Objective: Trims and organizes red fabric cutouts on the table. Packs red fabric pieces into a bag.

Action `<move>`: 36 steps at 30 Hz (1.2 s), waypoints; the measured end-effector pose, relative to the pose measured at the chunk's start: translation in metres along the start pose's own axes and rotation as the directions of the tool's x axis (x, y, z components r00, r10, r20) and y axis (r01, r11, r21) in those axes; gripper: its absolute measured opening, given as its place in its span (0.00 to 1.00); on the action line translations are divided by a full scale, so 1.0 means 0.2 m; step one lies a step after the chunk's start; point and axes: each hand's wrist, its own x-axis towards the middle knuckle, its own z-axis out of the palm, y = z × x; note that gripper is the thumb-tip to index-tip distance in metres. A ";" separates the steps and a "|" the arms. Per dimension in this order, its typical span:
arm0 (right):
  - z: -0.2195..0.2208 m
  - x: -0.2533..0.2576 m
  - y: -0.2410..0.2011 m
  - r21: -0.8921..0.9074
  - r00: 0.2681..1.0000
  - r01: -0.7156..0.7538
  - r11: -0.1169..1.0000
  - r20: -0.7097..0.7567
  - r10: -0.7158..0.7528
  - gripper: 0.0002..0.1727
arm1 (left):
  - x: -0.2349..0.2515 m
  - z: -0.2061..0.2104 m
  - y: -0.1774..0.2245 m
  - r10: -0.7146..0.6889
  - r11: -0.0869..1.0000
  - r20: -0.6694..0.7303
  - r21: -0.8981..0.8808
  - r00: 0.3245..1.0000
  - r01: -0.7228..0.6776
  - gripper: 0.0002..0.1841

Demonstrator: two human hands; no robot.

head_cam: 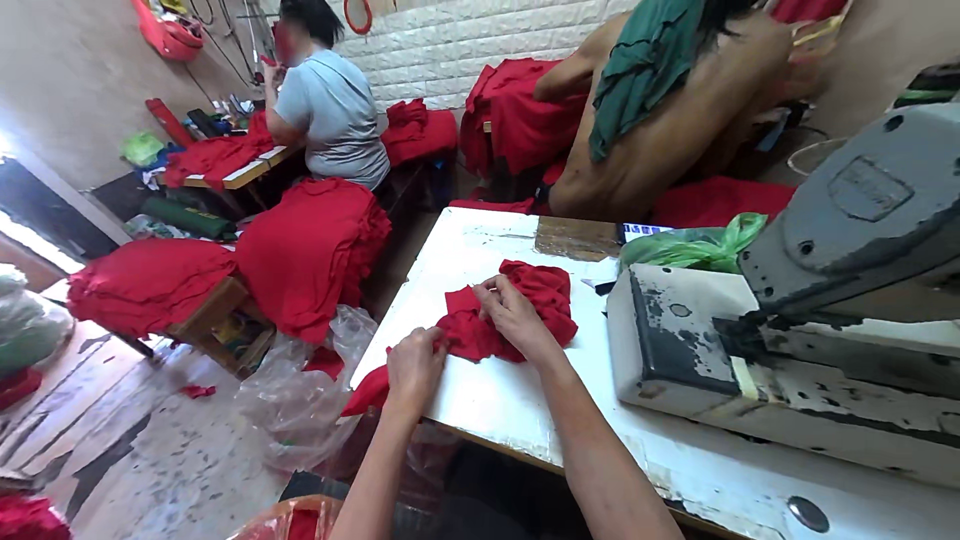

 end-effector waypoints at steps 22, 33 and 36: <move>0.15 -0.05 -0.02 -0.501 0.822 0.388 0.773 -0.191 -0.536 0.09 | 0.03 -0.10 -0.12 0.030 0.807 -0.344 -0.546 0.938 -0.226 0.07; 0.16 -0.07 -0.07 0.279 0.921 0.378 0.883 -0.012 -0.390 0.17 | -0.02 -0.13 -0.09 0.055 0.583 -0.185 -0.792 0.981 -0.182 0.06; 0.17 -0.07 -0.07 0.240 0.913 0.405 0.882 -0.059 -0.403 0.13 | -0.02 -0.13 -0.10 0.078 0.607 -0.197 -0.768 0.977 -0.203 0.04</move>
